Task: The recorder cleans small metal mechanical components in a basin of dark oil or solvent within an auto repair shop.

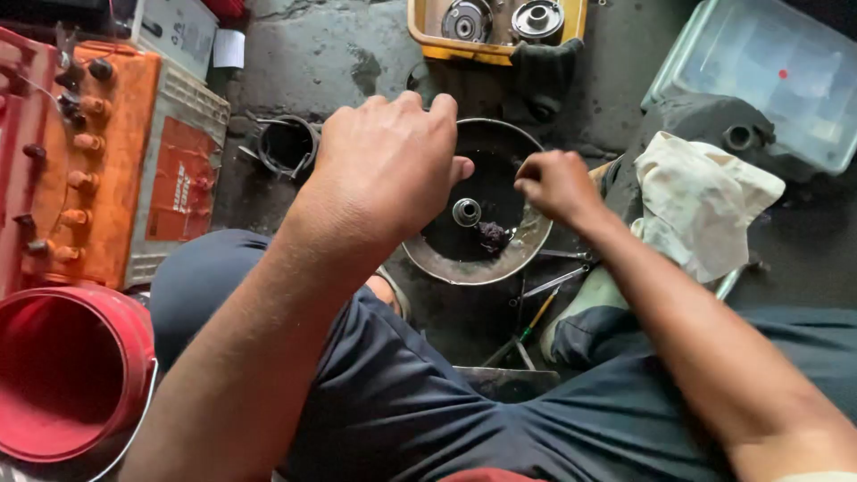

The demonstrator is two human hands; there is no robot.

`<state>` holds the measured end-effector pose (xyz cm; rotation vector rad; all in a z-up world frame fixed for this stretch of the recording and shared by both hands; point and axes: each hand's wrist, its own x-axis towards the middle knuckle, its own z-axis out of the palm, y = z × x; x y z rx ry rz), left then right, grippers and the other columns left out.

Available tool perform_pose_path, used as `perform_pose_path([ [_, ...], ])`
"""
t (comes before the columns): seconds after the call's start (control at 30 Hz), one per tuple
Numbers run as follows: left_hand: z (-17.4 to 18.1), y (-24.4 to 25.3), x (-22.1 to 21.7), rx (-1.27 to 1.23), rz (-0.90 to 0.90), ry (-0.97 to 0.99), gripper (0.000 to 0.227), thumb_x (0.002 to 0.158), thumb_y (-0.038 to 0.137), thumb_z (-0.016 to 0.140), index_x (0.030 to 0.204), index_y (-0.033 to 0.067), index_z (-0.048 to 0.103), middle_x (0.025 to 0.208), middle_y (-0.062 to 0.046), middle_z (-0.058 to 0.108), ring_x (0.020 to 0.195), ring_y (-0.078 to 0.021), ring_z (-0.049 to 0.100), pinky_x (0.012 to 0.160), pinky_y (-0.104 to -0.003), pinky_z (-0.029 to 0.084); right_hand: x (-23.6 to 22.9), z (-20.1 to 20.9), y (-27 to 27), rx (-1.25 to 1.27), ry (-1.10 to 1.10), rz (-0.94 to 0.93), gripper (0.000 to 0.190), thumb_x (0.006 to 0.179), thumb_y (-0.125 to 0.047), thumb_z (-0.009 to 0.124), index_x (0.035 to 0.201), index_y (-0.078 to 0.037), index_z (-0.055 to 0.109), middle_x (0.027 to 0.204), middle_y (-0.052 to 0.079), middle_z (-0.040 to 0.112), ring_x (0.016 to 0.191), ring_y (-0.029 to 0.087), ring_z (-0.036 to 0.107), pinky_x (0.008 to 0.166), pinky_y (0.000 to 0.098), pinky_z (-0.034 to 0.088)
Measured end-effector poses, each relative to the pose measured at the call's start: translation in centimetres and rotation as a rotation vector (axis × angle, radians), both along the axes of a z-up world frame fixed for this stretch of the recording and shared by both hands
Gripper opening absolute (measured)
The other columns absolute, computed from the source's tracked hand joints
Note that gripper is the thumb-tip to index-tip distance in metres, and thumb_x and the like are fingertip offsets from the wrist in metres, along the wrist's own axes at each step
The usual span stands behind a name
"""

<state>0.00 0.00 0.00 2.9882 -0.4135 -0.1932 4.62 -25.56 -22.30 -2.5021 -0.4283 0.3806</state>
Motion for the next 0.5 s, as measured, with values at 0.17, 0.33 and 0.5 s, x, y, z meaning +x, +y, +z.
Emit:
perform_pose_path([
  [0.17, -0.2, 1.4, -0.4, -0.014, 0.047, 0.034, 0.047, 0.086, 0.050, 0.074, 0.104, 0.0075, 0.064, 0.098, -0.015, 0.072, 0.094, -0.0356, 0.070, 0.073, -0.049, 0.056, -4.0, -7.6, 3.2, -0.213, 0.052, 0.137, 0.038, 0.079, -0.023, 0.082, 0.114, -0.012, 0.072, 0.108, 0.014, 0.071, 0.101, 0.035, 0.069, 0.088, 0.0469, 0.056],
  [0.33, -1.3, 2.4, -0.5, -0.007, 0.077, 0.057, 0.047, 0.083, 0.049, 0.075, 0.103, 0.0078, 0.065, 0.102, -0.015, 0.072, 0.092, -0.0352, 0.070, 0.073, -0.050, 0.055, -5.8, -11.8, 5.8, -0.317, 0.104, -0.016, 0.073, 0.074, -0.030, 0.087, 0.138, -0.013, 0.056, 0.126, 0.017, 0.057, 0.119, 0.039, 0.058, 0.096, 0.0507, 0.050],
  [0.5, -3.4, 3.1, 0.3, -0.035, 0.115, 0.316, 0.044, 0.088, 0.047, 0.075, 0.104, 0.0073, 0.069, 0.102, -0.017, 0.074, 0.097, -0.0359, 0.072, 0.079, -0.048, 0.058, -6.6, -12.1, 7.0, -0.597, 0.377, -0.088, 0.081, 0.067, -0.041, 0.095, 0.132, -0.014, 0.056, 0.134, 0.014, 0.054, 0.131, 0.035, 0.050, 0.101, 0.0536, 0.048],
])
